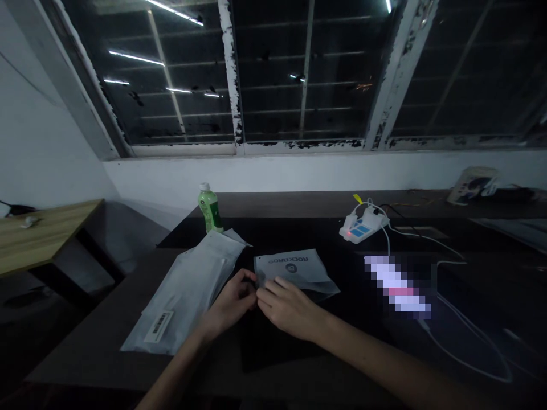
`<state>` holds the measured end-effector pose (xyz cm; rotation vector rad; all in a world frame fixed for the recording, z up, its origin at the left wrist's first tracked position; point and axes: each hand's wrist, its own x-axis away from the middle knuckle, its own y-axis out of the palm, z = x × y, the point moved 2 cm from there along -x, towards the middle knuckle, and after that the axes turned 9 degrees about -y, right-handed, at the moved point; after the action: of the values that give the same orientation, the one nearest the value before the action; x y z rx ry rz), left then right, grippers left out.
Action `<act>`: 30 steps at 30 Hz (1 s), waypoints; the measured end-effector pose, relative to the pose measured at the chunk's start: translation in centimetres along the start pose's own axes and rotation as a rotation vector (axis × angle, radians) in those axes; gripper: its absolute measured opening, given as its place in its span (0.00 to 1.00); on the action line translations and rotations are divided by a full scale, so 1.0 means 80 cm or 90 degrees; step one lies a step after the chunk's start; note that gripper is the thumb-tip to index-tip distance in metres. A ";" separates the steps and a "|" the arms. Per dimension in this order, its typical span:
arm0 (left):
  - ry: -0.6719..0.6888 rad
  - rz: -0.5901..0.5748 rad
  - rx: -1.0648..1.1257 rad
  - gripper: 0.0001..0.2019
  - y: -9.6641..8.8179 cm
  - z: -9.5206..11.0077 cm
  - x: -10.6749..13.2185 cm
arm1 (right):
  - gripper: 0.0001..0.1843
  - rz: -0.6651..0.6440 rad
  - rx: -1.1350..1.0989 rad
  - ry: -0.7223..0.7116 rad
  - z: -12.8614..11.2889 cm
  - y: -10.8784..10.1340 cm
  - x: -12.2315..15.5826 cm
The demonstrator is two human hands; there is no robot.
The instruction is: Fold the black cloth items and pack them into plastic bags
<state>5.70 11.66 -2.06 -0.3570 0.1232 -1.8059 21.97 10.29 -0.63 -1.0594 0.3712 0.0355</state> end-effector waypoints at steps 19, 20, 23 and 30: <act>0.062 0.041 -0.121 0.02 -0.016 0.002 0.002 | 0.13 -0.056 -0.027 0.189 0.036 -0.026 0.169; 0.066 0.040 -0.136 0.02 -0.016 0.001 0.002 | 0.13 -0.049 -0.051 0.225 0.037 -0.028 0.177; 0.058 0.038 -0.209 0.03 -0.018 -0.005 0.001 | 0.13 -0.006 -0.232 0.379 0.043 -0.030 0.185; 0.038 0.024 -0.295 0.06 -0.023 -0.010 0.006 | 0.24 0.061 -0.847 0.802 0.078 0.011 0.158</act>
<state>3.62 11.64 -2.26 -0.6219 0.5923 -1.7399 35.39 14.23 -2.64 -2.3096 1.6853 -0.3688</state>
